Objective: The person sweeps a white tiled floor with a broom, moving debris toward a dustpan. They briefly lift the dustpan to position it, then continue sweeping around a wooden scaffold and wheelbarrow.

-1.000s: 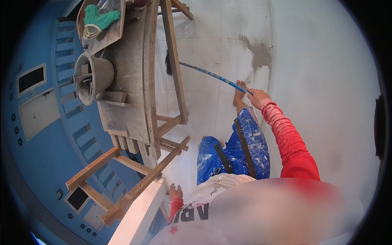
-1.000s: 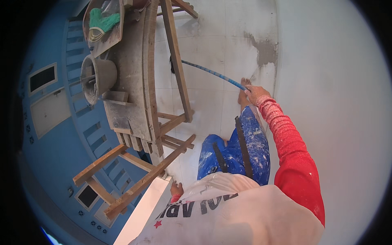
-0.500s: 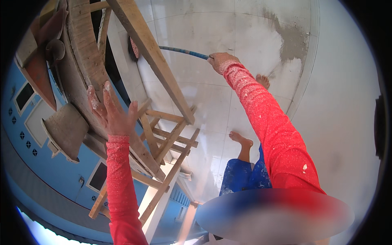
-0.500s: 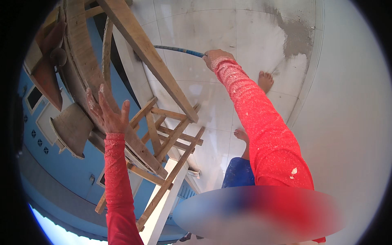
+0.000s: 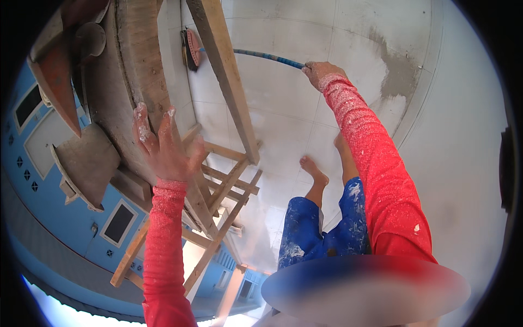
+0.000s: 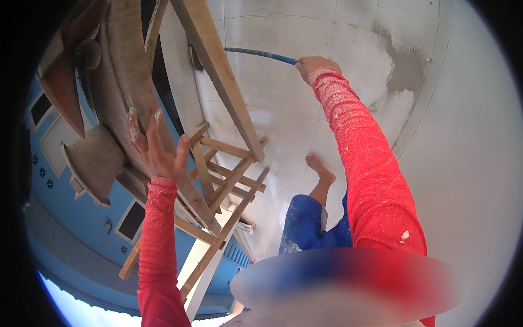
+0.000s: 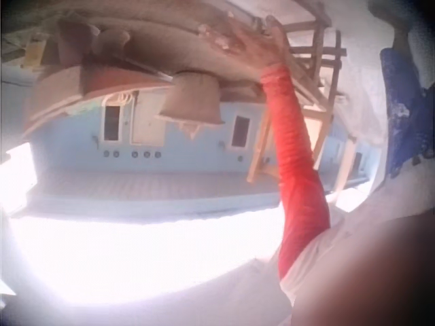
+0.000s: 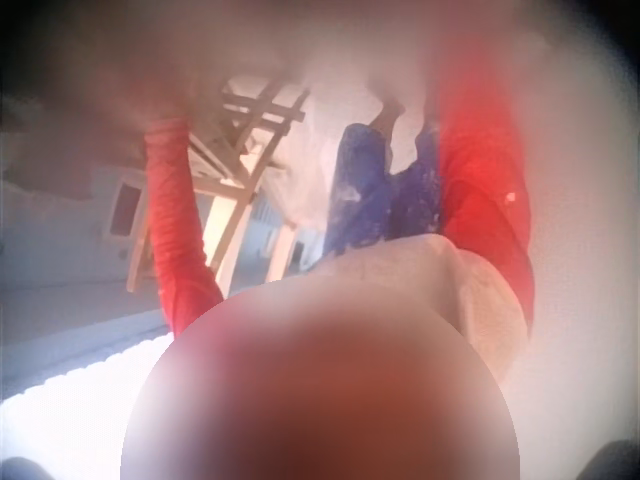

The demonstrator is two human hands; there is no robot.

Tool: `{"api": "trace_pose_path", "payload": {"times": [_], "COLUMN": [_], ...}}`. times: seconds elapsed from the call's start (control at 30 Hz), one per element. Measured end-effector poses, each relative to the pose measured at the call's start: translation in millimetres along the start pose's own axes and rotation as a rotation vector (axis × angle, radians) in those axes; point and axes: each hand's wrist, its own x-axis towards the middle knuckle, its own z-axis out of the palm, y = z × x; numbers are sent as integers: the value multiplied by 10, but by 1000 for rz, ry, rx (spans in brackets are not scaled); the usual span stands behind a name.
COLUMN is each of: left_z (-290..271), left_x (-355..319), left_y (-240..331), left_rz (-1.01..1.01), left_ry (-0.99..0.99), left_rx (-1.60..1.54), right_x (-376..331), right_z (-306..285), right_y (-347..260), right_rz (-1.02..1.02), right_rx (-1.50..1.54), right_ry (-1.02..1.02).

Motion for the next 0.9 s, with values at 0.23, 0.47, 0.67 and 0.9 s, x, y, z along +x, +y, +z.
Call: {"api": "trace_pose_path", "payload": {"times": [0.23, 0.47, 0.67, 0.9], "left_z": [-78, -20, -6, -9], "left_x": [-157, 19, -97, 20], "left_y": [-87, -35, -115, -13], "left_rz": [-5, 52, 8, 24], "left_ry": [60, 86, 57, 37], "left_rx": [-51, -118, -72, -48], "right_x": [-2545, -3471, -141, 227], "right_z": [-469, -891, -902, -367], "right_y": [1990, 1890, 218, 330], "right_rz": [321, 330, -194, 171], "right_rx": [-30, 99, 73, 172], "right_ry": [116, 292, 314, 43]}}
